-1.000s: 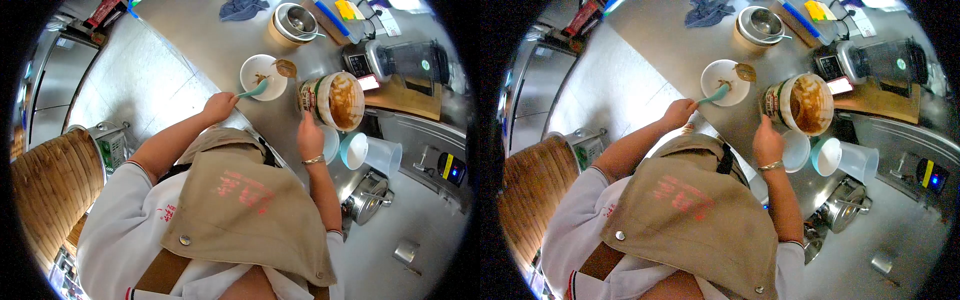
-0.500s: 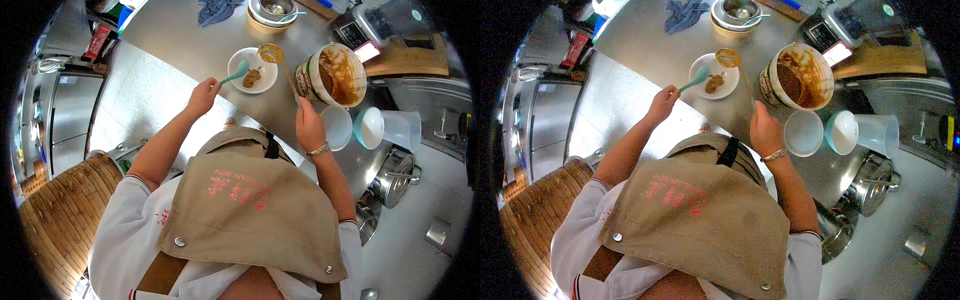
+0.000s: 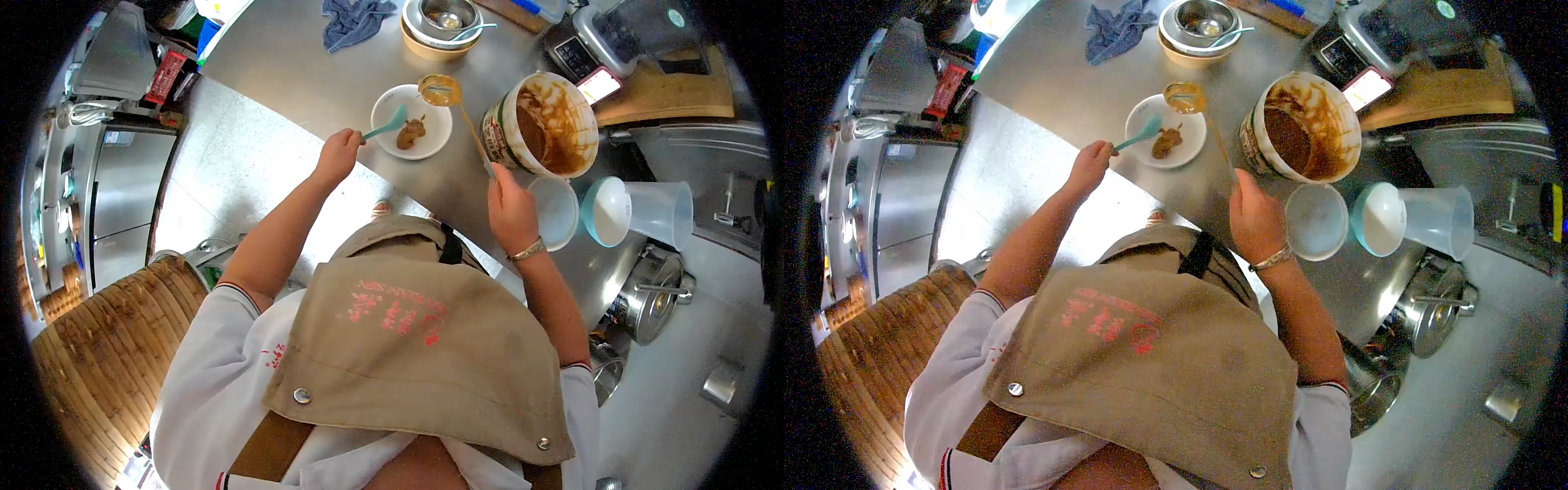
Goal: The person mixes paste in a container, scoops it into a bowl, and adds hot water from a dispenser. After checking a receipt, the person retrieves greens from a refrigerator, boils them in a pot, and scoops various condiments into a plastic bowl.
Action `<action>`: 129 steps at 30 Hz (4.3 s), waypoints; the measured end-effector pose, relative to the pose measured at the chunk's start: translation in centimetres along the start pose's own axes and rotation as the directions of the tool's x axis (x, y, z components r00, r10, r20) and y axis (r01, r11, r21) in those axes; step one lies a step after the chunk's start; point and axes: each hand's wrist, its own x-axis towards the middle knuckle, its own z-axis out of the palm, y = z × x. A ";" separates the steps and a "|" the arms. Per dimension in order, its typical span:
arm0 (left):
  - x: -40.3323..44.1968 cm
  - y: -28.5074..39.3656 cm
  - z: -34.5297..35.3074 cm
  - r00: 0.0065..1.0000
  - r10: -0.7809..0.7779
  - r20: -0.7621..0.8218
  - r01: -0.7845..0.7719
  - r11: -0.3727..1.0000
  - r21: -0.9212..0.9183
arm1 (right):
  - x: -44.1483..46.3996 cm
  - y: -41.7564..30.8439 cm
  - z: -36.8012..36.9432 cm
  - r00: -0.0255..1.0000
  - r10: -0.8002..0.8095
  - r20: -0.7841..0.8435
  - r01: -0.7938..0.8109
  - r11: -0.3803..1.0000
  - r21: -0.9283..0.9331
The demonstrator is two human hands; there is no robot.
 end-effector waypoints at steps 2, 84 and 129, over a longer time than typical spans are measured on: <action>0.1 -0.4 0.2 0.999 0.041 -0.032 -0.040 0.999 0.032 | -0.1 0.5 0.3 1.000 -0.024 -0.017 0.024 0.999 0.025; 0.2 5.0 -1.0 0.994 0.102 0.039 -0.108 0.877 0.468 | -1.3 2.5 -9.1 0.894 0.213 0.394 -0.446 0.353 0.822; 3.5 2.0 1.5 0.849 -0.489 0.199 0.505 0.863 -0.033 | -11.1 17.1 -3.0 0.898 0.429 0.096 -0.439 0.860 0.262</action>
